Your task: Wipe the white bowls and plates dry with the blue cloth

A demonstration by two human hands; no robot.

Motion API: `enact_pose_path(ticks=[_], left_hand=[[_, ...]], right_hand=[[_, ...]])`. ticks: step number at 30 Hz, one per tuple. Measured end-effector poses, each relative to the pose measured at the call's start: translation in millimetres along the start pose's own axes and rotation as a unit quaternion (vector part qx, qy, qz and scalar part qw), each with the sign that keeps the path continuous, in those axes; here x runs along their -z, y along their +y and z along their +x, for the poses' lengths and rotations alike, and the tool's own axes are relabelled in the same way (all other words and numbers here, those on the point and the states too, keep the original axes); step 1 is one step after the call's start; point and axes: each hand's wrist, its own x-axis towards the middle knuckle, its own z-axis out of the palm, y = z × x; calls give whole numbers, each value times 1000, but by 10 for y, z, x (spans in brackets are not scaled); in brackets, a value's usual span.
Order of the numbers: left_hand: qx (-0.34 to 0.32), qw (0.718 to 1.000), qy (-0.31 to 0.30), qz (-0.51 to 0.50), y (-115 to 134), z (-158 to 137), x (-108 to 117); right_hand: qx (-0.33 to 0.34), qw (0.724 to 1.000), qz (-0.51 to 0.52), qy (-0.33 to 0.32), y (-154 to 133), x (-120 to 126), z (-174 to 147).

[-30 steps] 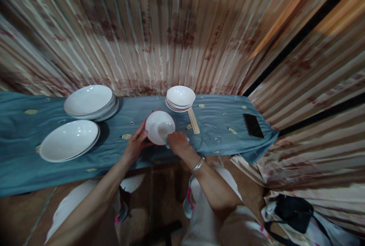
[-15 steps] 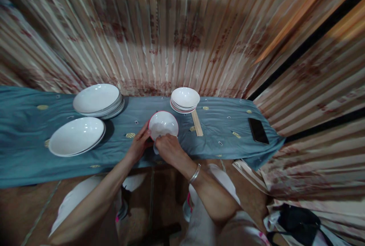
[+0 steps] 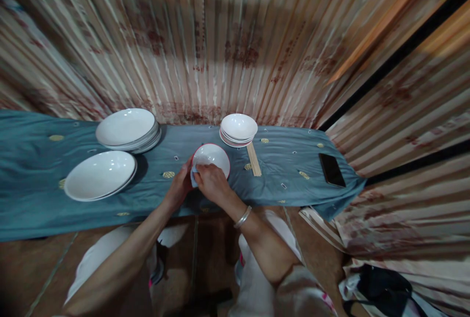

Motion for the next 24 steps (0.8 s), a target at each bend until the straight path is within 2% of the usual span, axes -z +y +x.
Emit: enact_pose_path(ticks=[4,10,15,19,24], left_hand=[[28,999,6,22,68,-47,-49],[18,998,-10,55,120,-86,-79],[12,998,-16,53,100,-82,-66],[12,998,-33,55,102,-103,-65],[10,997,-44,67,121,-122,-64]], right_hand=[[-5,998,42,42,25,-53,70],[-17,989,97,109,138,-198,206],[5,981,119,151,283,-327,330],[16,976,120,179,381,-405,405],[18,982,70,173,438,-415,434]])
